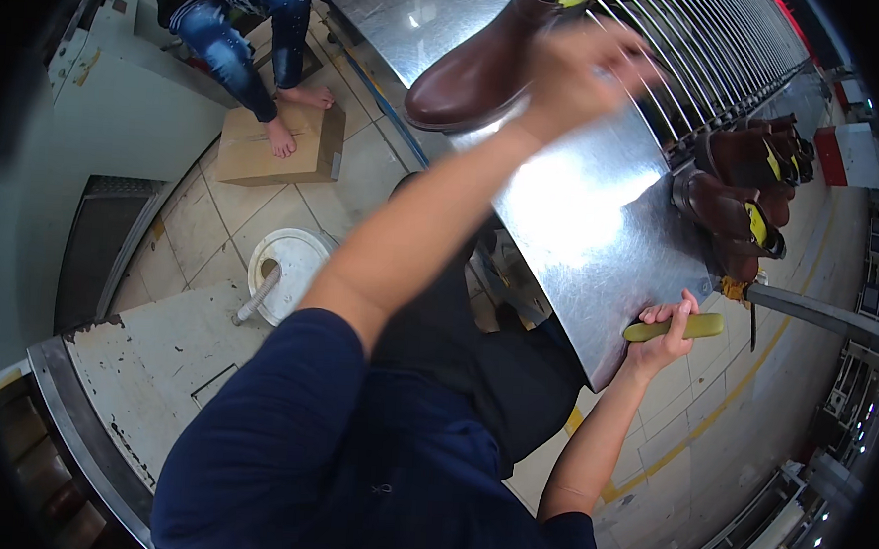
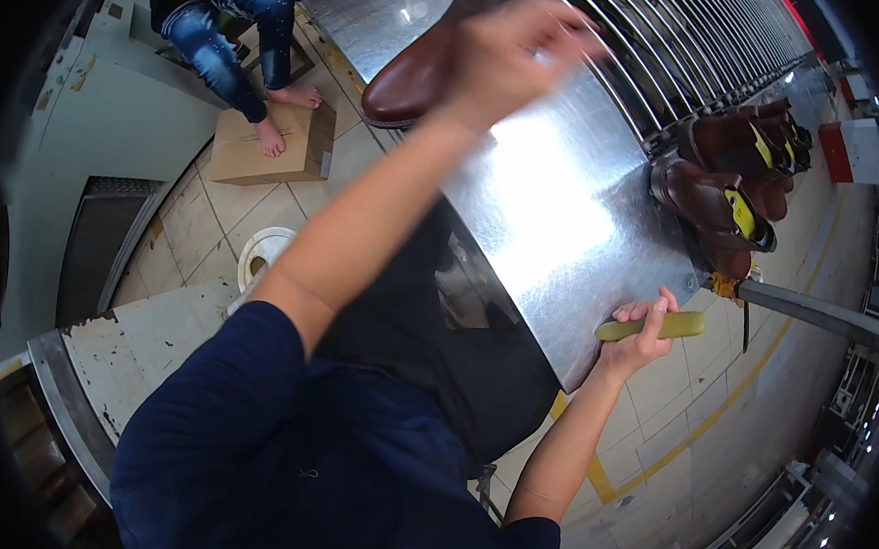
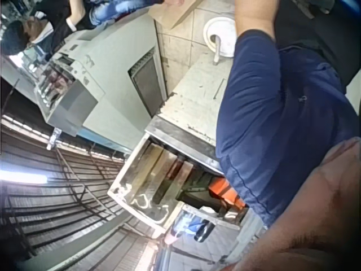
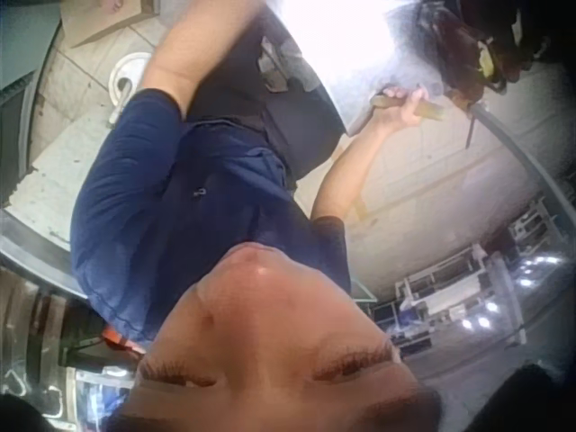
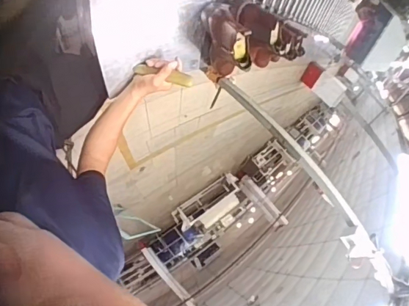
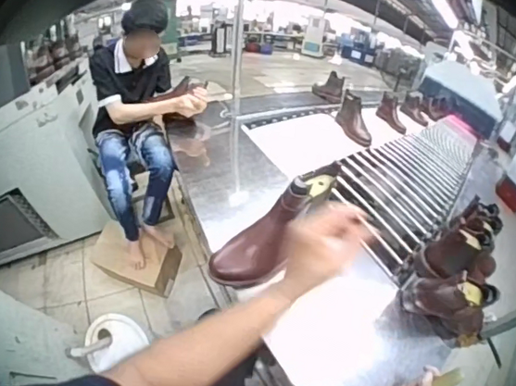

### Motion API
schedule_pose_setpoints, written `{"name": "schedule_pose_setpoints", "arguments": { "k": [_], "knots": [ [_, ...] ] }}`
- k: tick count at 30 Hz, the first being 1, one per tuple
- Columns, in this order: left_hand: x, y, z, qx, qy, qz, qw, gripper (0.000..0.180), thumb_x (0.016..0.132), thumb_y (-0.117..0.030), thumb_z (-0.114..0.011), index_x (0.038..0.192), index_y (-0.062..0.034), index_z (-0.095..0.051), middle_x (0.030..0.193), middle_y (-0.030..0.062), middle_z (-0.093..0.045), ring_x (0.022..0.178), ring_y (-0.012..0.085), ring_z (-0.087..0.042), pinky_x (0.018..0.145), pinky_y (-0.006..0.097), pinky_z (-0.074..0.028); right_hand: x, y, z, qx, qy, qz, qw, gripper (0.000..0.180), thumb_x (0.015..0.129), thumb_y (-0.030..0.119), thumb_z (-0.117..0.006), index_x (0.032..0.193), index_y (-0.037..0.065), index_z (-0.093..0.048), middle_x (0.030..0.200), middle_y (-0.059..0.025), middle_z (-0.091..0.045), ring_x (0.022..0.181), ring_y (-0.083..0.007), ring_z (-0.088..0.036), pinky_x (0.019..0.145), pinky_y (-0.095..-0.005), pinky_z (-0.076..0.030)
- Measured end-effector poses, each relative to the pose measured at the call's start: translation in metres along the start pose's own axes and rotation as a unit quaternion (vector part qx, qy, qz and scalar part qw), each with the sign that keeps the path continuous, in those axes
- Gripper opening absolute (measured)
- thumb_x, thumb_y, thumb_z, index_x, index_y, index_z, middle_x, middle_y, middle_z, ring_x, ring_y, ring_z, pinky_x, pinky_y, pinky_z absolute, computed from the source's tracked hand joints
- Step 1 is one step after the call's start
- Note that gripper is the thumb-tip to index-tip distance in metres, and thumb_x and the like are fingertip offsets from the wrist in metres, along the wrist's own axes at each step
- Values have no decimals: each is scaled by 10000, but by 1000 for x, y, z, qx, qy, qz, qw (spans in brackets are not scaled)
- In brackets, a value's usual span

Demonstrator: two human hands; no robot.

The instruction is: Polishing and finishing leather boots using a handheld tool.

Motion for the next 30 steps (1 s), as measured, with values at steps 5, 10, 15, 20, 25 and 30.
{"name": "schedule_pose_setpoints", "arguments": {
  "k": [5, 10, 15, 20, 25, 30],
  "knots": [
    [27, 109, 86, 82, 209, 115, 968, 524, 858, -296, -835, 1301, -84, -650, 1161, 85, -729, 1059, 171, -679, 924, 303, -535, -1, 0, 1, 3, -21, -4, 1000, 325, 1020, 232, -612, 1218, -20, -551, 709, -10, -472, 577, -115, -486, 543, -275, -455],
    [-27, 131, 60, -24, 349, 233, 907, 810, 823, -346, -856, 1492, -83, -483, 1326, 108, -651, 1222, 212, -607, 1055, 348, -465, -5, 3, -3, 25, -67, -37, 997, 317, 1017, 257, -625, 1161, -24, -599, 720, -15, -486, 573, -126, -496, 544, -286, -460],
    [-54, 103, 40, 36, 190, 279, 941, 816, 842, -376, -833, 1488, -48, -457, 1324, 164, -651, 1199, 269, -637, 1047, 367, -468, -8, -3, -94, -59, 3, -13, 998, 354, 1024, 367, -651, 1140, 35, -692, 772, -8, -596, 657, -105, -574, 615, -272, -499],
    [-61, 87, 33, 60, 111, 253, 959, 820, 874, -382, -802, 1489, 6, -424, 1314, 202, -650, 1203, 310, -640, 1042, 382, -466, 23, -60, -220, 217, 20, -134, 967, 492, 884, 406, -812, 1101, -14, -673, 800, -60, -683, 756, -166, -670, 782, -327, -537],
    [-61, 90, 32, 59, 122, 265, 955, 810, 880, -390, -798, 1487, 5, -433, 1316, 203, -651, 1207, 309, -641, 1045, 382, -467, 50, -77, -256, 326, 6, -106, 939, 414, 907, 385, -785, 979, 16, -614, 714, -47, -612, 706, -201, -650, 775, -378, -568],
    [-61, 86, 32, 76, 110, 257, 957, 816, 876, -400, -805, 1471, 24, -441, 1294, 207, -661, 1191, 309, -648, 1038, 387, -473, 64, -74, -262, 372, 19, -79, 925, 406, 897, 396, -798, 893, 35, -612, 663, -43, -576, 634, -194, -627, 678, -352, -542]
  ]
}}
Point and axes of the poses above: each hand's wrist, its own x-axis towards the middle knuckle, its own z-axis out of the back of the hand, y = z × x, the point moved 9 cm from there along x, towards the middle knuckle
